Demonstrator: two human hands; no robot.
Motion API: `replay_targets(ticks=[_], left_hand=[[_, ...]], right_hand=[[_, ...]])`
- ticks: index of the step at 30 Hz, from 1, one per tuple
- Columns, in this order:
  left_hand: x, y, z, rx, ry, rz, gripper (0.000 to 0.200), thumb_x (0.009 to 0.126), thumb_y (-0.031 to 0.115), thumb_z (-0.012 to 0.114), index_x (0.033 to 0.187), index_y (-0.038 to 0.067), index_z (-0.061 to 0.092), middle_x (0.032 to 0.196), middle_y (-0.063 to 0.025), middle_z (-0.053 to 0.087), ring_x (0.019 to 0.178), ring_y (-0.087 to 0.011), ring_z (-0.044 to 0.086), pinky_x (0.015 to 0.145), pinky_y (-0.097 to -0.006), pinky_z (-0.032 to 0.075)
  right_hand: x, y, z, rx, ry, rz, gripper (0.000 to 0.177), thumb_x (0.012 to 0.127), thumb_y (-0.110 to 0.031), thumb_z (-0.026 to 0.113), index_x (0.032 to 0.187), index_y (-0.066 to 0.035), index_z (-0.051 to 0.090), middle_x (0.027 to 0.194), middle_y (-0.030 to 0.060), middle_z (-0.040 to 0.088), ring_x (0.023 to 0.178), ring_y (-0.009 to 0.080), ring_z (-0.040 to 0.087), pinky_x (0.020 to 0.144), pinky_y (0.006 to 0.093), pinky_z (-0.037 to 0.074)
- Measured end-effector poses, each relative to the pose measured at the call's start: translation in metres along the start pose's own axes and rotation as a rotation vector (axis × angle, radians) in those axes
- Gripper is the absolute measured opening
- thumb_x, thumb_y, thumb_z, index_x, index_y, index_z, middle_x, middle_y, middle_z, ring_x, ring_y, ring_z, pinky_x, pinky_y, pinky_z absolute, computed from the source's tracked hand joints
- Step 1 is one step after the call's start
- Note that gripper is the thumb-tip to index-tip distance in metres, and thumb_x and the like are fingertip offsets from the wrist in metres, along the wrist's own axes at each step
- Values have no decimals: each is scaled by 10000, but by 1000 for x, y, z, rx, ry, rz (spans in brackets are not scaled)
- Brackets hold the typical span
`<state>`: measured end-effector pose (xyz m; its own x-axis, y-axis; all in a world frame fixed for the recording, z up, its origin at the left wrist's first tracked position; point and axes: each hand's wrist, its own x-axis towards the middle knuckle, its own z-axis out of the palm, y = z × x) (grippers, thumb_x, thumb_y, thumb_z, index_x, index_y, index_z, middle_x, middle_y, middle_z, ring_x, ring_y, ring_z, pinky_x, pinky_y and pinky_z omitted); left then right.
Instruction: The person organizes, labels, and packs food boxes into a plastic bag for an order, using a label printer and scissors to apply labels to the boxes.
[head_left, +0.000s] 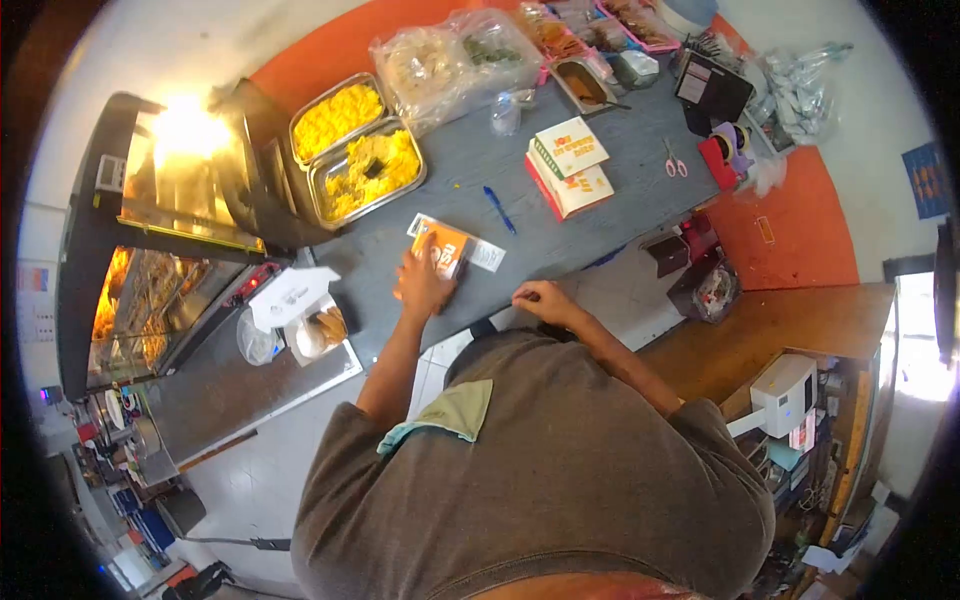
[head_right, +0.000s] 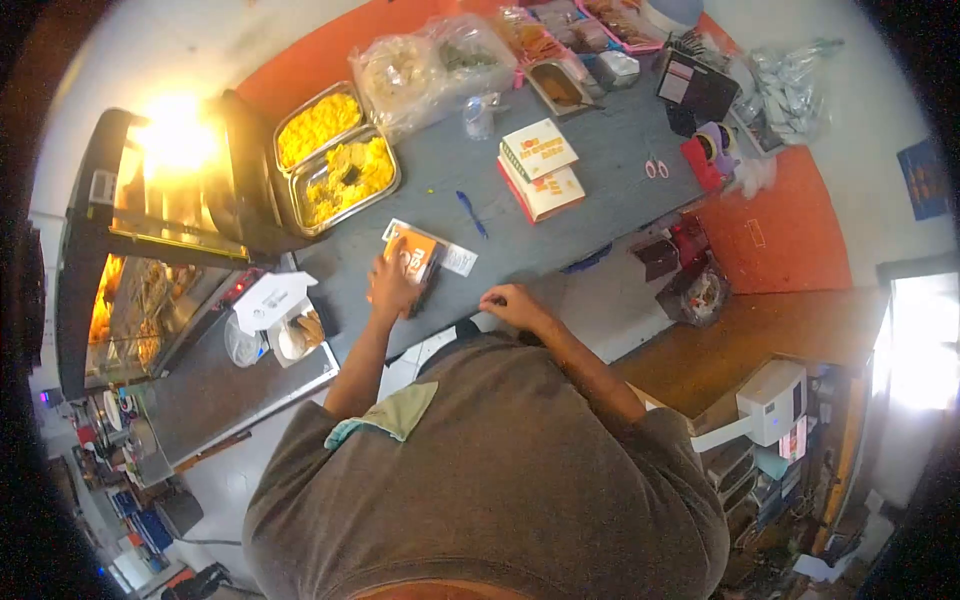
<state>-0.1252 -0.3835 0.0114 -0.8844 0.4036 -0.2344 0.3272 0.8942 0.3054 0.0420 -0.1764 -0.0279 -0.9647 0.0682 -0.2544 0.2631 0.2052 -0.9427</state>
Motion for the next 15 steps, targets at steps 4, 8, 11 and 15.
replay_targets(ticks=[4, 8, 11, 15], left_hand=[[-10, 37, -7, -974, -178, 111, 1028, 616, 332, 816, 1384, -51, 249, 1189, -276, 540, 1143, -369, 466, 944, -452, 397], [-25, 114, 17, -896, -94, 362, 799, 853, 362, 627, 1399, -73, 239, 1247, -255, 512, 1197, -326, 433, 1039, -411, 305], [-52, 169, -13, -1047, -187, 510, 629, 928, 270, 527, 1436, 23, 251, 1371, -173, 424, 1208, -317, 406, 1041, -389, 310], [-74, 196, -31, -1158, -373, 448, 570, 938, 219, 516, 1440, 98, 275, 1362, -99, 415, 1150, -221, 447, 926, -359, 423]], right_hand=[[-15, -50, -17, 140, -98, -75, 682, 778, -257, 735, 1349, -58, 422, 1309, 181, 488, 1189, 233, 491, 953, 347, 428], [-33, -59, -36, 157, 165, -282, 876, 775, -231, 730, 1454, -54, 205, 1448, 212, 286, 1315, 261, 341, 1072, 361, 301], [-56, -41, -87, 359, 451, -367, 803, 792, -156, 669, 1444, -11, 225, 1439, 196, 303, 1328, 271, 313, 1107, 387, 222], [-76, -28, -165, 444, 723, -412, 738, 800, -84, 631, 1439, -25, 267, 1347, 172, 440, 1218, 268, 455, 995, 361, 386]])
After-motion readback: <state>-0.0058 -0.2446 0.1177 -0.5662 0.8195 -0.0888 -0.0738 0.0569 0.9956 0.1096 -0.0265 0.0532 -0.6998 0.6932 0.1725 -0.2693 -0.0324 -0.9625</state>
